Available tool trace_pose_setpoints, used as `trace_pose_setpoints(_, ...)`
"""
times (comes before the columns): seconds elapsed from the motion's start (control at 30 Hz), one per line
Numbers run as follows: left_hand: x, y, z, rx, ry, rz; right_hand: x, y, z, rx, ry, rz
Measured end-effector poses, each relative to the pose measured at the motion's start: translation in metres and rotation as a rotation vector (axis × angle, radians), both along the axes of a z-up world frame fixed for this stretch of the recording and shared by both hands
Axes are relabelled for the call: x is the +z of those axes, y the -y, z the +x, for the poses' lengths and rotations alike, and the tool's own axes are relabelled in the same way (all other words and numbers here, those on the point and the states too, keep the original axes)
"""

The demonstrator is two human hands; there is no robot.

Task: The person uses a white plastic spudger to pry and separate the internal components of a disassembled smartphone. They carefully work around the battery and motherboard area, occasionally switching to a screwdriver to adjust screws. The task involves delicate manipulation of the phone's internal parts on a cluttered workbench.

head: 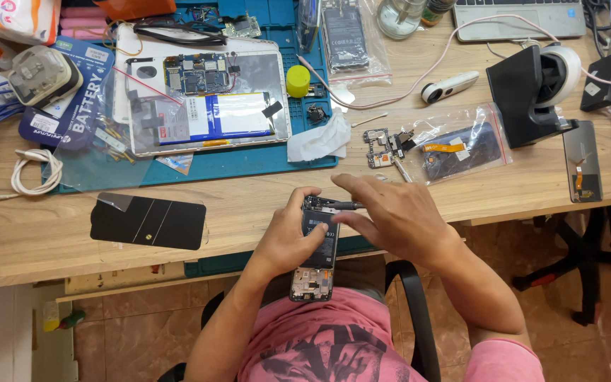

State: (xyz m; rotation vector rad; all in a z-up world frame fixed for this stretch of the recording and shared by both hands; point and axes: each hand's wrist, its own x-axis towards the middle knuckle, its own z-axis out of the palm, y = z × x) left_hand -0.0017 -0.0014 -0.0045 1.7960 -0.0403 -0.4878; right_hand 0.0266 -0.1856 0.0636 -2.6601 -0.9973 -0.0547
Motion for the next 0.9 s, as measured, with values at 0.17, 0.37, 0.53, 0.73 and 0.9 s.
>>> trace_pose_setpoints(0.17, 0.001, 0.0, 0.001, -0.003, -0.002, 0.001, 0.014, -0.005, 0.001, 0.052, -0.075, 0.098)
trace_pose_setpoints(0.37, 0.002, 0.001, 0.0, -0.004, 0.006, -0.004, 0.011, -0.001, 0.0, 0.033, -0.092, 0.087)
trace_pose_setpoints(0.53, 0.0, 0.0, -0.001, -0.003, 0.007, -0.003, 0.003, 0.002, -0.001, -0.003, 0.003, 0.015)
trace_pose_setpoints(0.73, -0.002, 0.001, -0.002, 0.014, 0.019, -0.029, 0.004, 0.004, -0.002, 0.006, -0.013, 0.084)
trace_pose_setpoints(0.9, -0.002, 0.001, -0.001, 0.025, 0.019, -0.027, -0.003, 0.01, -0.002, 0.014, -0.031, 0.146)
